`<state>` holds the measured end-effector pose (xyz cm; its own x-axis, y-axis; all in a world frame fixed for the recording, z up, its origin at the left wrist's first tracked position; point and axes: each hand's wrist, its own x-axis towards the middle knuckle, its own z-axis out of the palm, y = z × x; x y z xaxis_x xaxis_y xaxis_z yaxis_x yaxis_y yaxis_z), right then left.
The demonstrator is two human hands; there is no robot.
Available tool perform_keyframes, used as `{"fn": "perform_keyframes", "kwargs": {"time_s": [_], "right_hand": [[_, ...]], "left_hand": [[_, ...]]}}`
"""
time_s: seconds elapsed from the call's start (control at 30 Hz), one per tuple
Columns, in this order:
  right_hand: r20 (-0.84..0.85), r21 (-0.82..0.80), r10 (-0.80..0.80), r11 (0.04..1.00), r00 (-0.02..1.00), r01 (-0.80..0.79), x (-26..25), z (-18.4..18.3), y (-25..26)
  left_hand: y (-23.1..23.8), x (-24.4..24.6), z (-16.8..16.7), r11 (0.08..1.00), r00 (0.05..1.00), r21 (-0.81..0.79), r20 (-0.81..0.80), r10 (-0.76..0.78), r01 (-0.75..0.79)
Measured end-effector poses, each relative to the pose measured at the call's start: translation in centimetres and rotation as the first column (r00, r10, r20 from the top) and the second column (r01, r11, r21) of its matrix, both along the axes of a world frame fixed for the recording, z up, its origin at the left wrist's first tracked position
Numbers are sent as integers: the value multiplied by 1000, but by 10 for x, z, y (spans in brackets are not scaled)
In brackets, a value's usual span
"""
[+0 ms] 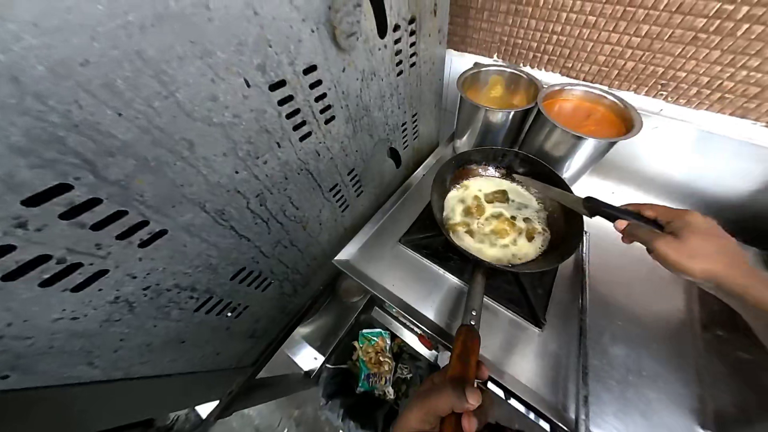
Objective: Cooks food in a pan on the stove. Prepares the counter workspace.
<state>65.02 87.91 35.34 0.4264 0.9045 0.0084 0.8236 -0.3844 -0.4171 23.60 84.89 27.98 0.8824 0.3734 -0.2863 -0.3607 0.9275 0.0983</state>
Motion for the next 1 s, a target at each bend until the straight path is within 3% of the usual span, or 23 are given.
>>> {"fn": "perform_keyframes", "kwargs": {"time_s": [0.1, 0.27, 0.4, 0.57, 0.73, 1.0], "right_hand": [[68, -88, -13, 996, 998, 19, 6, -3, 1], [-259, -178, -40, 984, 965, -7, -8, -4, -10], [-533, -256, -171, 966, 829, 35, -26, 6, -11], [-708, -325, -242, 946, 663, -3, -33, 4, -7], [-813, -322, -263, 946, 519, -24, -34, -12, -10], [-869, -252, -201, 966, 453, -55, -31, -19, -14]], "left_hand": [[0, -1, 0, 1000, 1000, -3, -10, -1, 1], [3, -4, -2, 1000, 1000, 4, 5, -6, 6], [5, -6, -3, 1000, 1000, -6, 24, -10, 11], [7, -6, 0, 1000, 1000, 5, 21, -17, 17], [5, -6, -1, 1000, 1000, -8, 17, -5, 5], [6, -6, -1, 1000, 999, -13, 34, -7, 8]]}}
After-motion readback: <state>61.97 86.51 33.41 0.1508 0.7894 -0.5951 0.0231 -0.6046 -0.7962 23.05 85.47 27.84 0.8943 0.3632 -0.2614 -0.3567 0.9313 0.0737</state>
